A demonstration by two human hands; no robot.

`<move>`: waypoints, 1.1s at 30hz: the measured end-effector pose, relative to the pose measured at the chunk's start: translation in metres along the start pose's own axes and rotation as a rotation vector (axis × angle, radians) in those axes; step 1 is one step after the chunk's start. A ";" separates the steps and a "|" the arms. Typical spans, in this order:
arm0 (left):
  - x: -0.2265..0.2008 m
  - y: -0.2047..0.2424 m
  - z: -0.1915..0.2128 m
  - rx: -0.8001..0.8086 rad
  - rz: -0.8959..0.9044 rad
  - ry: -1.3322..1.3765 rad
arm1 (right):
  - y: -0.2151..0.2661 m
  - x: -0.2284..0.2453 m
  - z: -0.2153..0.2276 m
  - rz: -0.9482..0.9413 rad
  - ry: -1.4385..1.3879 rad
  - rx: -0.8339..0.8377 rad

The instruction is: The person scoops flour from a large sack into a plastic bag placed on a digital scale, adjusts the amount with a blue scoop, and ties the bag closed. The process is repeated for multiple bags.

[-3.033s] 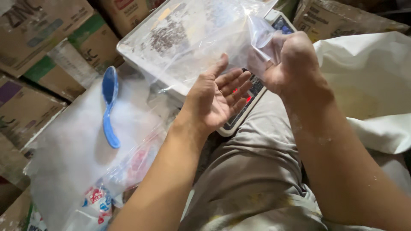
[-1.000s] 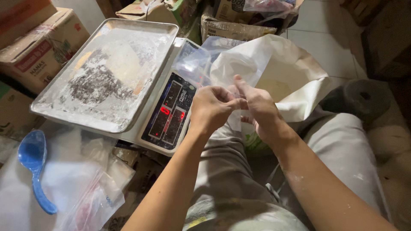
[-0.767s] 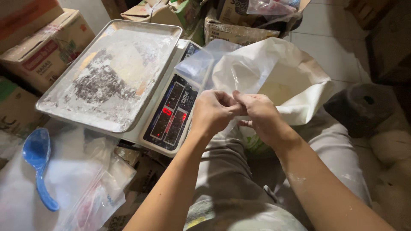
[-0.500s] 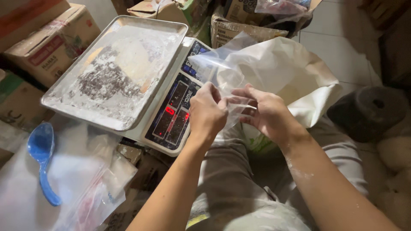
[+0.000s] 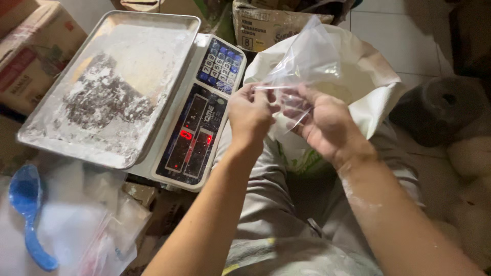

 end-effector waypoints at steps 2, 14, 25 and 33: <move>0.017 -0.013 -0.005 0.139 0.273 0.159 | -0.002 0.007 0.001 -0.015 -0.138 0.059; 0.019 -0.032 -0.012 0.469 0.586 0.611 | -0.011 0.010 0.009 -0.217 -0.724 0.082; 0.016 0.009 -0.016 0.410 0.584 0.244 | -0.047 0.015 0.046 -0.207 -0.803 0.157; 0.003 0.016 -0.025 0.748 0.482 0.071 | -0.009 0.046 0.010 -0.026 -0.577 0.529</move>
Point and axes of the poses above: each hand's wrist, its own y-axis away from the middle knuckle, its own z-axis out of the back of the hand, x = y × z, the point moved 8 cm from there along -y, towards the middle knuckle, and after that the axes turned 12 degrees about z, right-handed, at the moved point
